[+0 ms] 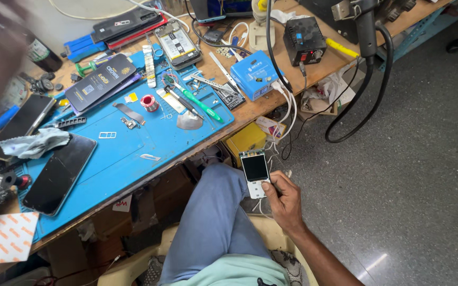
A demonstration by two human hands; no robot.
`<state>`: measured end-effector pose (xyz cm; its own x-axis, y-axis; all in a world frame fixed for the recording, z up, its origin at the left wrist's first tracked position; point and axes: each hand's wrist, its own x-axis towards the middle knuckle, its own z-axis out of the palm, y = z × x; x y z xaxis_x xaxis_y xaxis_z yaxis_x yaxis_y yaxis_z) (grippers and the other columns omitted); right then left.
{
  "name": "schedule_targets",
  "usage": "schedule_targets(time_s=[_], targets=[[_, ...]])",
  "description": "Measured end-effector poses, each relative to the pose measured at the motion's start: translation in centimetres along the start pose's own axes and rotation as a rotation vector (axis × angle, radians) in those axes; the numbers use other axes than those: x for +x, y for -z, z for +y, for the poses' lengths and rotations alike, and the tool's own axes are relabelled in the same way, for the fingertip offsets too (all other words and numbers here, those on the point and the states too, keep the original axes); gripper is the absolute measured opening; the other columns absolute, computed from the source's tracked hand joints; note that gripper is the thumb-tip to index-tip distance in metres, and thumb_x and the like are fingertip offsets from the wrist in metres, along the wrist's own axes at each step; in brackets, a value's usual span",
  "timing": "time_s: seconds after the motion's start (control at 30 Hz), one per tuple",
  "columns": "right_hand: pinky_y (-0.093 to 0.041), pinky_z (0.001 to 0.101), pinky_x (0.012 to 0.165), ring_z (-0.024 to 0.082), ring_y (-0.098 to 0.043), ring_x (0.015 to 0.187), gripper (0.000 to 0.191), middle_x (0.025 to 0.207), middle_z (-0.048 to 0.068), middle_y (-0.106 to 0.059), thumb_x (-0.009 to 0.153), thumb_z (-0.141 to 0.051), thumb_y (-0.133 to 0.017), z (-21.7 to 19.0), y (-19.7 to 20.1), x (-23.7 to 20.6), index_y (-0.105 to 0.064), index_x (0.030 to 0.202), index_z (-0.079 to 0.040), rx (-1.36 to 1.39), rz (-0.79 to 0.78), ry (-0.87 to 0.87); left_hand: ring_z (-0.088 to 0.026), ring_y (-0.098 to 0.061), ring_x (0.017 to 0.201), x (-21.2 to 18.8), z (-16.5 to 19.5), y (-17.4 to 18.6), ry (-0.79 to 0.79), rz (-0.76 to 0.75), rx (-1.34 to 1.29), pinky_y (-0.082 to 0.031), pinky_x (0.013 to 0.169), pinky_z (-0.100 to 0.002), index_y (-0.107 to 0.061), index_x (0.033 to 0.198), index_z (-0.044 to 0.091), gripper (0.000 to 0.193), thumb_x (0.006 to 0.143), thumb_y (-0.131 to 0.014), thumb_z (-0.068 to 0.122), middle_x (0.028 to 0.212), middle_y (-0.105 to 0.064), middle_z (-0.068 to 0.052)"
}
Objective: The person works on a disassembled phone at a repair bench, first holding a yellow soldering-iron-like tool against the exposed motherboard, then scrubbing the board with a toothbrush. They fit the board into a small white phone body, attach the screen, and plug in a charging cable to test the assembled phone.
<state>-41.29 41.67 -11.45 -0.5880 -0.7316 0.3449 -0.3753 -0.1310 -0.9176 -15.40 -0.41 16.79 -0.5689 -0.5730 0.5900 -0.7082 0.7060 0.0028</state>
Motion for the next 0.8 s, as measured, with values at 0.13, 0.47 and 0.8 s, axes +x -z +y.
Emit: schedule_targets(time_s=[0.13,0.47,0.8], targets=[[-0.034,0.0281,0.056,0.007,-0.04,0.064,0.026,0.074,-0.002,-0.047,0.102,-0.02,-0.065,0.0,-0.4,0.0,-0.061,0.084,-0.002,0.051,-0.003,0.006,-0.018,-0.065,0.089,-15.6,17.1,-1.6,0.33,-0.495,-0.846,-0.064,0.074,-0.031,-0.069,0.11,0.008,0.037,0.076,-0.081,0.005,0.101,-0.069,-0.007],[-0.041,0.0271,0.058,0.007,-0.05,0.067,0.021,0.079,0.001,-0.058,0.099,-0.02,-0.065,-1.7,-1.3,-1.2,-0.067,0.093,-0.001,-0.051,-0.052,-0.064,-0.01,-0.065,0.094,-29.1,29.8,-14.5,0.516,-0.593,-1.822,-0.056,0.083,-0.027,-0.067,0.123,-0.004,0.031,0.095,-0.074,0.008,0.106,-0.073,-0.004],[-0.051,0.0237,0.077,0.007,-0.059,0.086,0.056,0.149,0.008,-0.058,0.104,-0.008,-0.048,-2.9,-0.1,-1.0,-0.03,0.156,0.001,0.468,-0.146,-0.136,-0.01,-0.07,0.104,-28.6,29.6,-10.0,0.67,-0.162,-1.88,-0.056,0.092,-0.027,-0.059,0.131,0.003,0.044,0.088,-0.071,0.005,0.115,-0.074,-0.004]])
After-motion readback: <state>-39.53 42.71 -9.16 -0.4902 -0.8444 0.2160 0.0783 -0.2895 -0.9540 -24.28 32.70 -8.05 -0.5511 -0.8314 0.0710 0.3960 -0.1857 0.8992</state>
